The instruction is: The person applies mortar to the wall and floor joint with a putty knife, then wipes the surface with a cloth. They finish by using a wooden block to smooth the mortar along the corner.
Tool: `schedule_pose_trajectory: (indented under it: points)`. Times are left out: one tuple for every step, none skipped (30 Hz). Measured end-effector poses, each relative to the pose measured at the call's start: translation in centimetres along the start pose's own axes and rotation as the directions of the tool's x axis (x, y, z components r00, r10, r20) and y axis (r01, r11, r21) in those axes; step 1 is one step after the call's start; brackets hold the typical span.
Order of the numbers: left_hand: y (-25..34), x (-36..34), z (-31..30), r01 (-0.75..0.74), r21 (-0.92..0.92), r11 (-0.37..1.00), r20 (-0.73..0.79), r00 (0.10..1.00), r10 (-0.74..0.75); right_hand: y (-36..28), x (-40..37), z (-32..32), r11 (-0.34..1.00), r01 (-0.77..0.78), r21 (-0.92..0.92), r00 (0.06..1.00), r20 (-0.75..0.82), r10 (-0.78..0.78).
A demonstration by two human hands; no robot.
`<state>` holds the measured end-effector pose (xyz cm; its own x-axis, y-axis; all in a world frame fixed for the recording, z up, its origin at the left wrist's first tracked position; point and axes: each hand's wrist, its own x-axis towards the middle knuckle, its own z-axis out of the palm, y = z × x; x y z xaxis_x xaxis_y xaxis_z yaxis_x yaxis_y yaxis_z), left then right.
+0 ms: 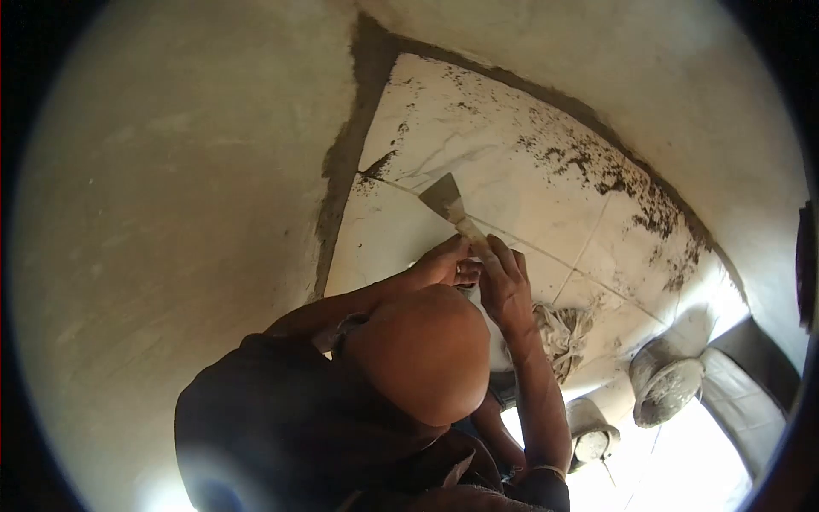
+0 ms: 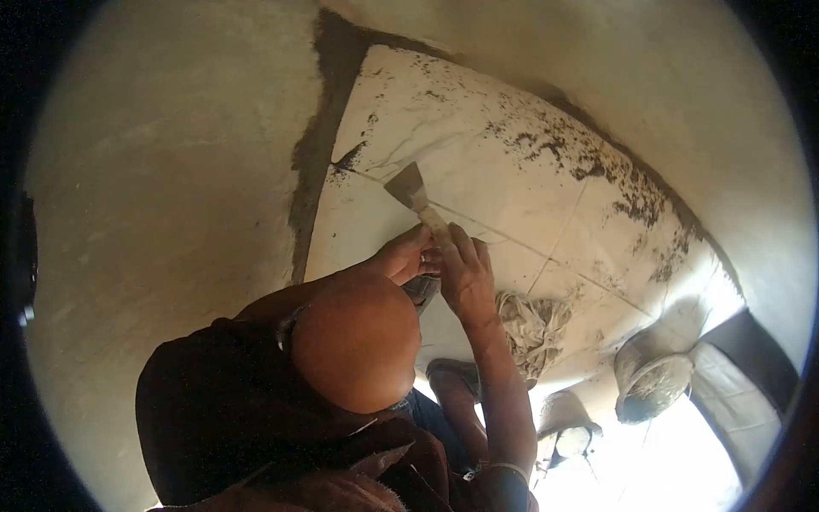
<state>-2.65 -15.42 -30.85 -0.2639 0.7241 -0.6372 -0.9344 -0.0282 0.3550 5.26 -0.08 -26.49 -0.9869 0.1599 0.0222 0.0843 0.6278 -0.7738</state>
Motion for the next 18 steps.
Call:
schedule_pose_trajectory:
  points:
    - [0.4,-0.6,-0.3,-0.022,-0.011,1.0,-0.006,1.0,0.022,-0.5,1.0,0.3,1.0,0.028,0.001,0.999,0.04,-0.028]
    - [0.7,-1.3,-0.7,-0.091,-0.019,0.996,-0.049,0.995,0.09,-1.1,2.0,0.5,0.999,0.048,0.003,0.997,0.058,-0.048]
    - [1.0,-2.3,-1.0,-0.156,-0.025,0.987,-0.091,0.984,0.154,-1.8,3.0,0.8,0.996,0.08,-0.024,0.994,0.072,-0.078]
    - [1.1,-3.1,-1.9,-0.179,-0.037,0.983,-0.098,0.98,0.175,-2.3,4.0,1.1,0.992,0.117,-0.055,0.99,0.084,-0.112]
    - [0.9,-4.0,-3.4,-0.235,0.453,0.86,-0.165,0.926,0.34,-2.5,5.0,1.5,0.989,0.14,-0.057,0.986,0.098,-0.134]
    - [0.4,-4.7,-5.3,-0.169,0.831,0.53,-0.151,0.849,0.507,-2.7,5.9,2.0,0.972,0.213,-0.094,0.972,0.123,-0.201]
    - [-0.9,-5.1,-8.3,-0.164,0.968,0.189,0.013,0.787,0.617,-2.7,7.0,2.3,0.949,0.285,-0.131,0.953,0.147,-0.266]
    - [-1.3,-5.8,-9.0,-0.165,0.967,0.195,0.005,0.777,0.63,-2.9,8.1,2.4,0.945,0.301,-0.131,0.947,0.158,-0.28]
    - [-1.8,-6.6,-9.5,-0.182,0.983,-0.003,0.141,0.751,0.645,-3.3,9.1,2.4,0.918,0.374,-0.134,0.912,0.232,-0.338]
    - [-2.2,-7.0,-9.9,-0.19,0.961,-0.202,0.276,0.726,0.63,-3.7,10.2,2.4,0.887,0.443,-0.132,0.87,0.303,-0.389]
    - [-2.6,-6.8,-10.1,-0.187,0.963,-0.195,0.269,0.722,0.637,-4.3,11.3,2.5,0.884,0.45,-0.13,0.865,0.311,-0.394]
    - [-3.2,-6.2,-10.0,-0.268,0.947,-0.176,0.318,0.723,0.614,-5.0,12.3,2.7,0.85,0.509,-0.134,0.811,0.404,-0.422]
    - [-3.5,-5.7,-9.6,-0.346,0.926,-0.152,0.365,0.719,0.592,-5.6,13.2,3.2,0.814,0.567,-0.129,0.747,0.496,-0.442]
    - [-3.3,-5.2,-9.5,-0.343,0.928,-0.146,0.358,0.715,0.6,-6.1,14.1,4.1,0.81,0.573,-0.125,0.74,0.504,-0.446]
    - [-2.5,-4.8,-9.2,-0.364,0.923,-0.126,0.365,0.723,0.586,-6.5,14.8,5.2,0.799,0.587,-0.13,0.722,0.531,-0.444]
    - [-2.0,-4.4,-9.0,-0.384,0.917,-0.107,0.372,0.73,0.573,-6.8,15.4,6.3,0.788,0.601,-0.135,0.703,0.558,-0.441]
    - [-2.0,-3.7,-9.2,-0.323,0.942,-0.085,0.318,0.786,0.53,-7.0,15.9,7.4,0.787,0.603,-0.131,0.698,0.564,-0.441]
    - [-1.7,-3.0,-9.1,-0.321,0.944,-0.081,0.313,0.785,0.535,-7.4,16.6,8.4,0.78,0.615,-0.117,0.679,0.581,-0.449]
